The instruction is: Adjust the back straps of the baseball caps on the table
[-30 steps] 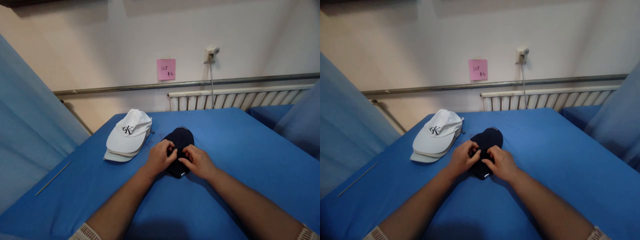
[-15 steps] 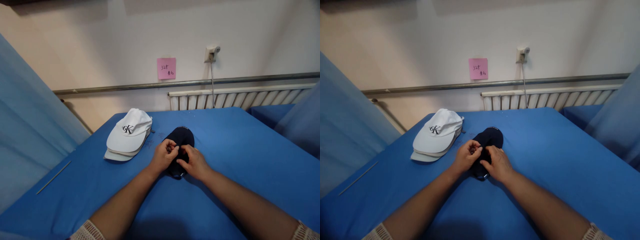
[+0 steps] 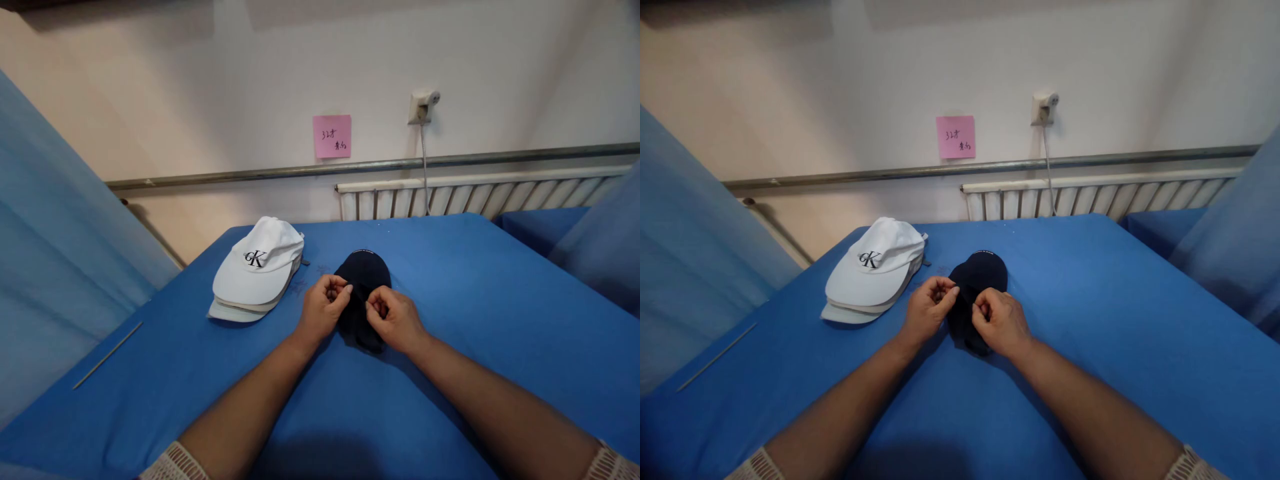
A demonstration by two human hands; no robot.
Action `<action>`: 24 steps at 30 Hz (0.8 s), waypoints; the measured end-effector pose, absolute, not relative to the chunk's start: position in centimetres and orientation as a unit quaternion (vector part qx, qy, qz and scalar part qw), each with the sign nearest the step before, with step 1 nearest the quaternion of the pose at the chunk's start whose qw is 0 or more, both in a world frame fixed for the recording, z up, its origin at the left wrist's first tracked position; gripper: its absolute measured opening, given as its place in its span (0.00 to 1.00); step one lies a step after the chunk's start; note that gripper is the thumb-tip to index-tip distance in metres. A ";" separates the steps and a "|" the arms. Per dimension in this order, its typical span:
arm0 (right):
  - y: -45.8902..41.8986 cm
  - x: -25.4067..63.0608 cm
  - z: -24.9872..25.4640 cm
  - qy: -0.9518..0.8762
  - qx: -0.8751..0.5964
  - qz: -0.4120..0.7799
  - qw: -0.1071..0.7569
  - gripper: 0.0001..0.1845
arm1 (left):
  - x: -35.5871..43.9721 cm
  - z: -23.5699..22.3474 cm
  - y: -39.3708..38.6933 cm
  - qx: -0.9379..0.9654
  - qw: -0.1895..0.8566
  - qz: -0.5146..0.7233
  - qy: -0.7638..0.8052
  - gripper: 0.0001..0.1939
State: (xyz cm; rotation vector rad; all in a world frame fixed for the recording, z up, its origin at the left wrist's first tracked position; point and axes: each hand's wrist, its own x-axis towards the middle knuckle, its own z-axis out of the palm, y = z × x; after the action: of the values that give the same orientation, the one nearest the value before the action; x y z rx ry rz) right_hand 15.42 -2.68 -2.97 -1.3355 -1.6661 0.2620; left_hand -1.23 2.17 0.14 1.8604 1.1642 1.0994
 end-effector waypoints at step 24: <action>-2.0 17.5 -3.9 -0.561 -0.537 0.205 0.595 0.05 | -3.4 1.1 1.6 0.842 0.175 0.214 0.463 0.13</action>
State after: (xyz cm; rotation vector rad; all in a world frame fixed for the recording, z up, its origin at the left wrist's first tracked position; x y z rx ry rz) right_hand 17.50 -2.04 -3.86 -1.2486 -1.3040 0.4759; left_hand -3.39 1.59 1.10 2.3870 1.3118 0.6070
